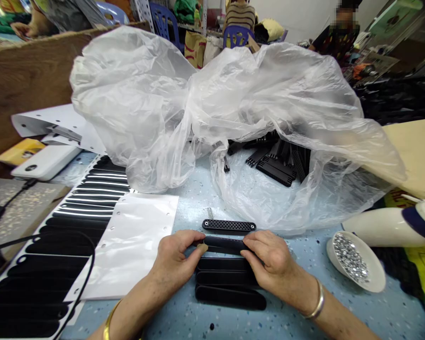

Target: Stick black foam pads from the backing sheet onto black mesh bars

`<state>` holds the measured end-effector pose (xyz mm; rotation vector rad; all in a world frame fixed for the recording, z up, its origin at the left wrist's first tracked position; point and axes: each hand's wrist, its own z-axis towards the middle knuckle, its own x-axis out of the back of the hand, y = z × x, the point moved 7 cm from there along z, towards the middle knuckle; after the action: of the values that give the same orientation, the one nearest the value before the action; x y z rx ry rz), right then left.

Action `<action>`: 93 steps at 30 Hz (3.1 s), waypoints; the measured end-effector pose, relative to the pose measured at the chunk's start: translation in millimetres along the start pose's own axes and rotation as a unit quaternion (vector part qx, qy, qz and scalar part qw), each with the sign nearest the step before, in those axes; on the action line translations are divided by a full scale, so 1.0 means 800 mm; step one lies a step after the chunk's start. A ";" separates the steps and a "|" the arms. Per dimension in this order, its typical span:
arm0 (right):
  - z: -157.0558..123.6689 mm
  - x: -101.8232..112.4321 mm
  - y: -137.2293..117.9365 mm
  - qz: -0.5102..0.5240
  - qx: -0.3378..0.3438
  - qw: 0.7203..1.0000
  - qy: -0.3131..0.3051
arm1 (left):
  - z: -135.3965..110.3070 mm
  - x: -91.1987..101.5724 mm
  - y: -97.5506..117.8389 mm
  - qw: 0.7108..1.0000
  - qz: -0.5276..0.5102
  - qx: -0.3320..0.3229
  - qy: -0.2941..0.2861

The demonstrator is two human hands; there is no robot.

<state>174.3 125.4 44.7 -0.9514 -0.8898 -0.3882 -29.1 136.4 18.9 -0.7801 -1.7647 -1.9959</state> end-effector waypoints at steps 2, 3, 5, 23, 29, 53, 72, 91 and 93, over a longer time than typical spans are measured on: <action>0.001 -0.001 -0.001 -0.005 0.003 1.000 0.001 | 0.000 0.000 -0.001 1.000 0.001 0.001 0.000; 0.001 -0.001 -0.002 -0.007 0.004 1.000 0.002 | 0.000 0.000 -0.001 1.000 0.000 0.001 0.001; 0.002 -0.001 -0.003 -0.010 0.004 1.000 0.003 | 0.001 0.000 -0.001 1.000 -0.004 0.002 0.001; 0.002 0.003 -0.003 -0.013 0.015 1.000 -0.012 | 0.002 -0.004 -0.006 0.997 -0.044 0.050 -0.031; 0.010 0.006 -0.008 -0.028 0.030 0.999 -0.022 | 0.002 -0.004 -0.006 0.998 -0.033 0.047 -0.029; 0.008 0.004 -0.001 -0.016 0.020 0.999 -0.033 | 0.000 -0.004 0.001 0.997 -0.054 -0.042 -0.027; 0.009 0.005 0.010 0.047 -0.009 0.999 -0.012 | 0.002 0.002 0.012 0.991 -0.006 -0.130 -0.015; -0.010 0.005 0.033 0.168 -0.057 0.981 0.079 | 0.004 0.002 0.012 0.987 -0.010 -0.159 -0.005; -0.009 0.005 0.033 0.175 -0.059 0.980 0.078 | 0.003 0.002 0.011 0.987 -0.011 -0.158 -0.006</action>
<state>196.9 134.5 31.7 -1.1486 -0.5468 -0.2107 -24.4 137.8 26.9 -0.8707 -1.4856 -2.3236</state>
